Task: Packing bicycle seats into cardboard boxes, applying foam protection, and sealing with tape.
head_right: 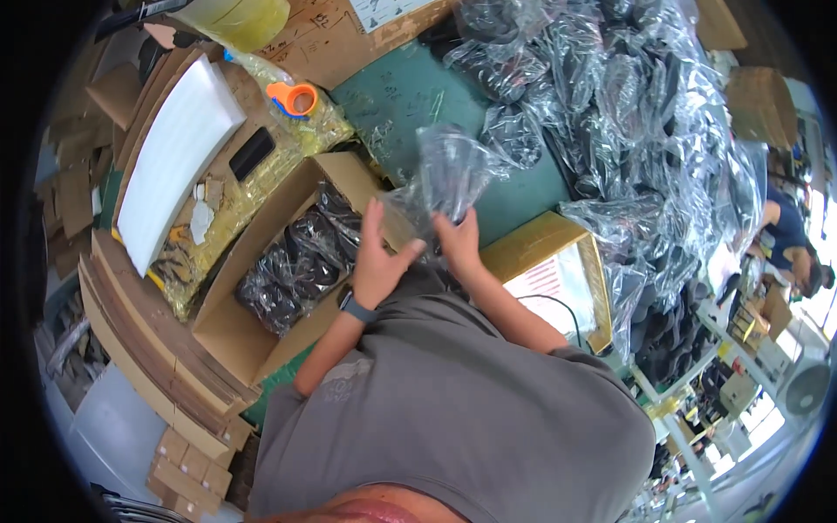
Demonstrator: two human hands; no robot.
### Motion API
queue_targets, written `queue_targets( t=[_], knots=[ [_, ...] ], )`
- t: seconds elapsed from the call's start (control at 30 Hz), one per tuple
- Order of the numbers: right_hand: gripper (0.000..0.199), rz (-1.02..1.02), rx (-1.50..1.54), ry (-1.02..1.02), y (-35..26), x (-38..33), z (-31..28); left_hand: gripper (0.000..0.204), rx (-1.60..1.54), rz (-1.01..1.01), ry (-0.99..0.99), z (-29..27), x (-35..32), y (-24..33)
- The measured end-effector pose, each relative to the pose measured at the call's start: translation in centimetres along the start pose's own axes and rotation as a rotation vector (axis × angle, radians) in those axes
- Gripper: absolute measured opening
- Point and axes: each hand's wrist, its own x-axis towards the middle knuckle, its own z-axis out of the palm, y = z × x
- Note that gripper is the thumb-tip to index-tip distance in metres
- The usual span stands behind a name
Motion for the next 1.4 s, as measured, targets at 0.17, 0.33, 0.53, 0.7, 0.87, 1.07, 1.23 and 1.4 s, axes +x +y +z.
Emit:
queue_targets(
  t=[0.17, 0.33, 0.53, 0.7, 0.87, 1.07, 1.23, 1.4],
  knots=[
    [0.047, -0.702, -0.663, -0.799, -9.8, -0.4, -2.3, 0.03, -0.32, -0.341, 0.275, -0.3, -0.7, 1.8],
    [0.083, -0.873, -1.397, 0.647, -6.4, 21.2, -10.9, 0.018, -0.699, -0.335, 0.466, -11.8, -6.2, 1.7],
    [0.072, -0.508, -1.597, -0.133, -10.6, 10.5, -2.1, 0.019, -0.568, -0.547, 0.708, -18.6, -12.5, -3.4],
    [0.119, -0.238, -0.578, -0.923, -8.0, -9.5, 13.1, 0.073, -0.122, -0.14, 0.158, -15.4, -10.8, -4.3],
    [0.094, -0.546, -0.959, -0.452, -4.0, -9.8, 16.2, 0.032, 0.109, 0.007, -0.203, -18.7, -5.3, -13.8],
    [0.109, -0.445, -1.238, -0.638, -2.2, -14.1, 19.9, 0.049, 1.098, 0.337, -0.272, -11.0, 5.9, -36.2],
    [0.107, -0.205, -1.577, -0.303, 6.0, -6.5, 23.7, 0.06, 0.802, 0.264, -0.428, -13.2, 3.9, -38.1],
    [0.111, -0.502, -1.841, -0.245, 17.1, 5.2, 23.7, 0.055, 1.031, 0.06, -0.222, -11.4, 0.3, -37.1]
  ],
)
